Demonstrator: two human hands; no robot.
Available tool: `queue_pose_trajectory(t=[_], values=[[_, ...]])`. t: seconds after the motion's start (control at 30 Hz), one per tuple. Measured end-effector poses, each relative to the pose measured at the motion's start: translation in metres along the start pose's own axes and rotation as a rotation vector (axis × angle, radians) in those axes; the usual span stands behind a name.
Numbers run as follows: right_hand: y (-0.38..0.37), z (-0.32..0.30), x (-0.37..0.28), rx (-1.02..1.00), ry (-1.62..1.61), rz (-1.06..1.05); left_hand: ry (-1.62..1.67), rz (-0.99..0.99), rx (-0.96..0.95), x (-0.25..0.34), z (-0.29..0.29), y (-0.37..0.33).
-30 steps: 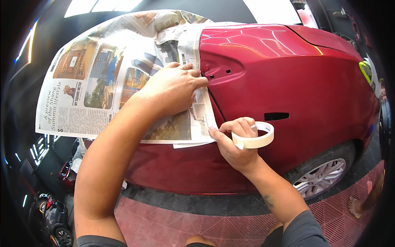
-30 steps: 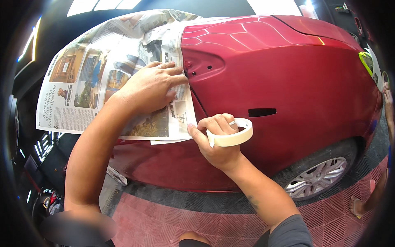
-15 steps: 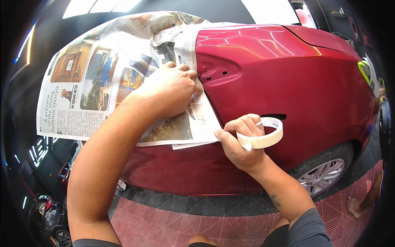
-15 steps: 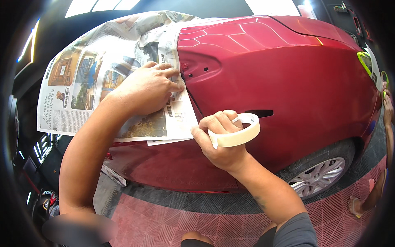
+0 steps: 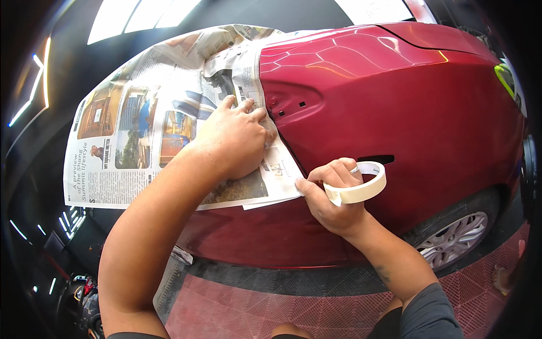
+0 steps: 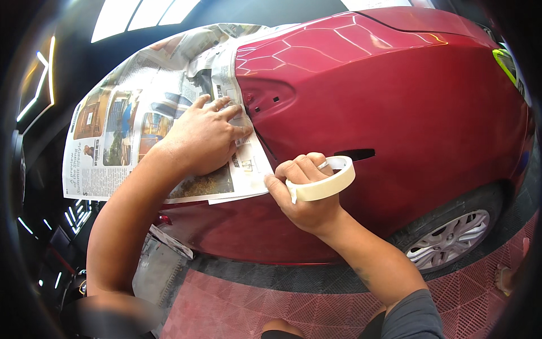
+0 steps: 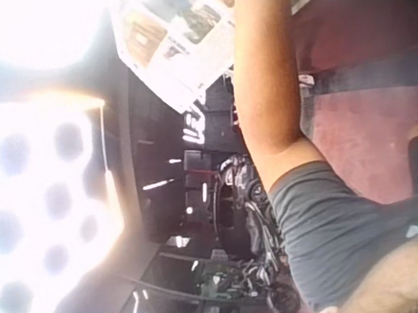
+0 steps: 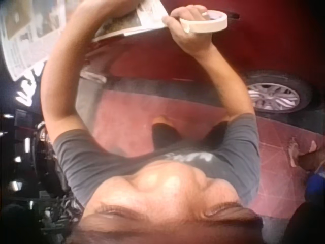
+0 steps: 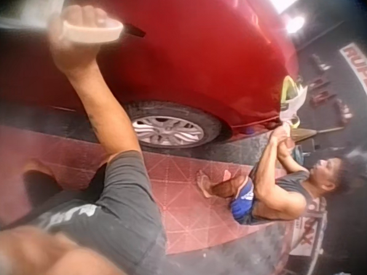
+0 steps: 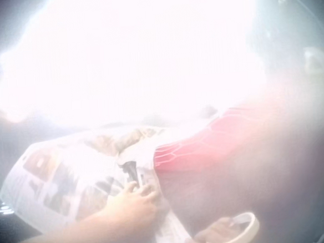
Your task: The person tapes newspaper sheets onto the rear window and trunk of a red car using masking tape. Another person polishes the car's side panel nearby.
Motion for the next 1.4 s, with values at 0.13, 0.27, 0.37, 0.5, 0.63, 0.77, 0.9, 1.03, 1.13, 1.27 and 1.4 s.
queue_pose_trajectory(t=[0.13,0.27,0.37,0.5,0.63,0.77,0.9,1.03,1.13,1.27,1.4], values=[[0.004,0.002,-0.001,0.027,0.009,-0.046,-0.008,-0.033,0.007,0.007,-0.004,0.0],[-0.004,-0.002,-0.001,0.018,0.023,-0.058,0.034,-0.041,0.049,0.006,0.002,0.001],[-0.006,0.0,0.004,0.008,0.049,-0.068,0.028,-0.049,0.065,0.007,0.008,-0.001],[0.002,0.005,0.001,0.004,0.015,-0.079,0.04,-0.064,0.125,0.011,0.013,0.001],[0.005,0.008,0.001,0.03,-0.002,-0.067,0.064,-0.058,0.129,0.011,0.011,0.004],[0.015,0.007,0.003,-0.033,-0.011,-0.045,0.079,-0.048,0.077,0.009,0.01,0.003],[0.017,0.015,0.0,-0.052,-0.027,0.032,0.041,-0.038,0.105,0.009,0.008,0.001],[0.019,0.016,-0.014,-0.248,0.034,0.191,0.19,-0.045,0.093,0.001,0.004,-0.005],[0.033,0.01,-0.026,-0.194,0.04,0.376,0.247,-0.062,0.204,0.001,0.014,-0.004],[0.042,0.003,-0.051,-0.134,-0.092,0.638,0.23,-0.061,0.285,-0.005,0.022,-0.014],[0.027,0.032,-0.069,-0.221,0.037,0.758,0.206,-0.004,0.355,-0.008,0.028,-0.02]])
Point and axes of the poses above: each hand's wrist, its own y-axis away from the middle knuckle, its own z-axis out of the palm, x = y × z, the point moved 1 cm from there along -y, towards the middle knuckle, and after that the axes turned 3 degrees about z, right-handed, at the moved point
